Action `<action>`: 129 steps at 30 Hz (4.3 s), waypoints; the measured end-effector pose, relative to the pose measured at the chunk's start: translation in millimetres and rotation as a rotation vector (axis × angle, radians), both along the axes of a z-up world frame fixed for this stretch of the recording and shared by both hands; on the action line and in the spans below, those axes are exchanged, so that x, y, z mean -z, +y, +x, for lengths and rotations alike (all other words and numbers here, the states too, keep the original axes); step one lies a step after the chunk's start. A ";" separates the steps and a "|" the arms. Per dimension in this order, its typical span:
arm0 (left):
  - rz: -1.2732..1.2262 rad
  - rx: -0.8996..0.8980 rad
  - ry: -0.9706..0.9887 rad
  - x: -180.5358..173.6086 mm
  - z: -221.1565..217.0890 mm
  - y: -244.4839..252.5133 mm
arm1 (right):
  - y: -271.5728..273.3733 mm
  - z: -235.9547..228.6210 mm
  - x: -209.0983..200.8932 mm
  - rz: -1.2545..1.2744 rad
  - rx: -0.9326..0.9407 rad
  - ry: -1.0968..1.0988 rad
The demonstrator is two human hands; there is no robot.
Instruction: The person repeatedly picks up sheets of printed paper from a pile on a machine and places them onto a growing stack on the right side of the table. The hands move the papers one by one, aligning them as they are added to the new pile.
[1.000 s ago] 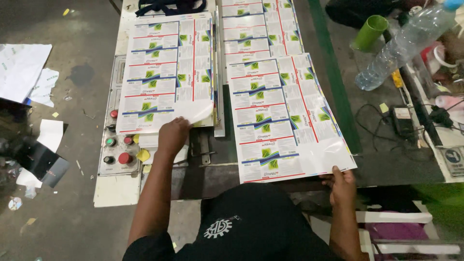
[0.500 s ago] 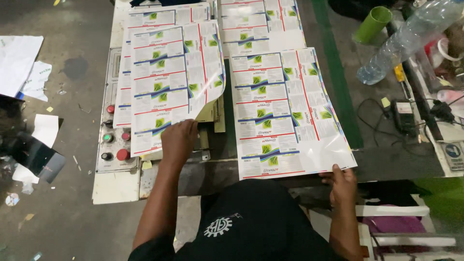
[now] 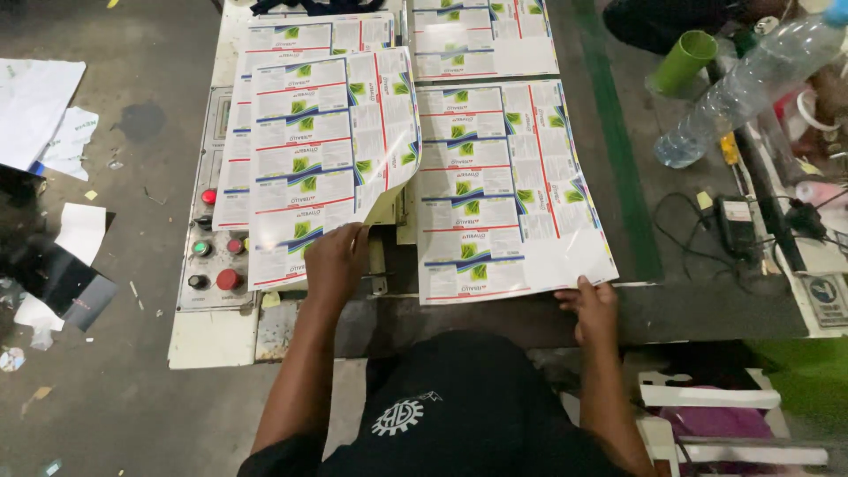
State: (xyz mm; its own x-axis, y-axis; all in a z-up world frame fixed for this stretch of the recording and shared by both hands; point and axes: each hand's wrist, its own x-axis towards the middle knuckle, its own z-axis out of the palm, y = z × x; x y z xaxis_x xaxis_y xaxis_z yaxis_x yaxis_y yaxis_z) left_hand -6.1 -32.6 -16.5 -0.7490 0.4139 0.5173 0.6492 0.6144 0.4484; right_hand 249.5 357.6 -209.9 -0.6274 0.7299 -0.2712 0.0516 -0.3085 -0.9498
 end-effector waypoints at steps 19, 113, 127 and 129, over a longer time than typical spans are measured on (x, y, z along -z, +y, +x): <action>0.030 0.501 -0.201 15.8 83.3 82.6 | -80.5 -27.5 -44.2 -0.111 -0.446 -0.078; -0.178 0.516 -0.192 43.3 16.4 79.9 | -56.1 -27.2 -33.7 -0.093 -0.220 0.068; -0.524 -0.064 -0.008 99.6 -48.3 15.1 | -5.0 47.0 1.3 -0.086 0.080 0.070; -0.540 -0.068 0.006 115.9 -57.1 5.4 | -4.8 50.6 3.9 -0.077 0.064 0.035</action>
State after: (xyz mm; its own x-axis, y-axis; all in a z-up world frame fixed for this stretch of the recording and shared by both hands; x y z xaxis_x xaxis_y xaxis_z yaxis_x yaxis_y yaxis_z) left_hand -63.2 -27.2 -132.5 -0.7809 0.5729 0.2488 0.6017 0.7969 0.0533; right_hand 300.1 352.8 -213.8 -0.5907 0.7465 -0.3063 -0.0036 -0.3821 -0.9241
